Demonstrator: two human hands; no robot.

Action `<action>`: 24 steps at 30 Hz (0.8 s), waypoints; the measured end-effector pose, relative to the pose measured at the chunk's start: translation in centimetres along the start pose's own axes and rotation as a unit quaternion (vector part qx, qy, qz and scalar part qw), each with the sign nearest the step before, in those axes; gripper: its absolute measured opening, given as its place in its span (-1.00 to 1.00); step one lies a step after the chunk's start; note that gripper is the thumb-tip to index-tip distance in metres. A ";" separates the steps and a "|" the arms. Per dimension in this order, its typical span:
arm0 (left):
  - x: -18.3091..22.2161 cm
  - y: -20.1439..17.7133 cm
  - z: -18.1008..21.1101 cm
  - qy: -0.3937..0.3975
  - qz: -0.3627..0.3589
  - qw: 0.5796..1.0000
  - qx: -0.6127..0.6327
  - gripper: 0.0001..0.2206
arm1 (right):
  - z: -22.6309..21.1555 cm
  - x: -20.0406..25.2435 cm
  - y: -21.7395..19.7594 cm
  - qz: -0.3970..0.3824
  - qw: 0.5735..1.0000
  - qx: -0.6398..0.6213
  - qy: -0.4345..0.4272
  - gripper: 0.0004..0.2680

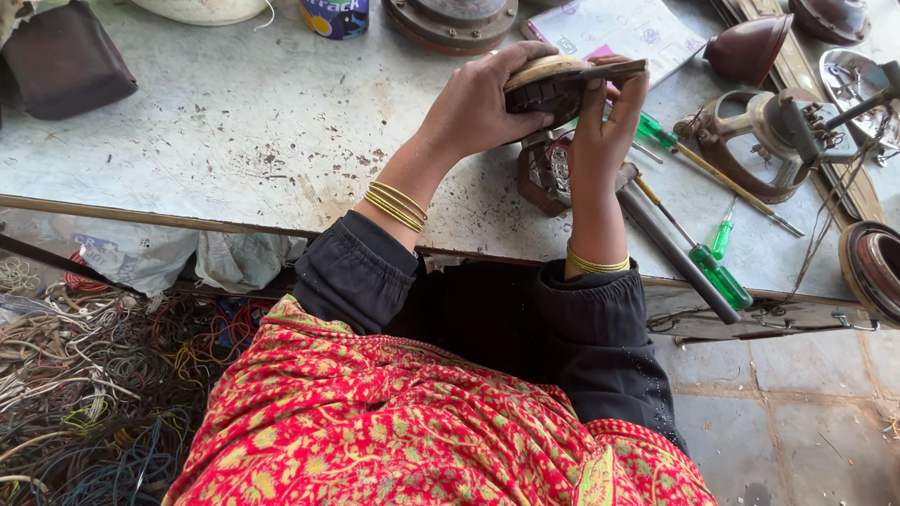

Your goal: The person uses a hammer and a metal rod to repeatedly strike and adjust a cylindrical electrical component with visible copper windings. They rotate the component and reposition the rod multiple times while seated at a cluttered workbench.

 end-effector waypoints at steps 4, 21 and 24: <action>0.3 0.2 0.2 0.001 0.000 1.000 -0.027 -0.38 | -0.3 0.1 -0.3 0.001 1.000 -0.003 -0.011 -0.90; 1.5 1.8 -2.0 0.007 -0.017 0.999 0.043 -0.31 | 0.1 3.0 -1.7 0.020 0.998 0.013 -0.061 -0.80; 2.5 2.7 -3.7 0.018 -0.028 0.999 0.028 -0.38 | 1.4 3.4 -2.2 0.031 0.997 0.031 -0.066 -0.81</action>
Point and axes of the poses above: each hand's wrist, its own x-axis away from the middle knuckle, its own y-axis out of the palm, z = x × y, the point moved 6 cm from there along -x, towards the middle knuckle
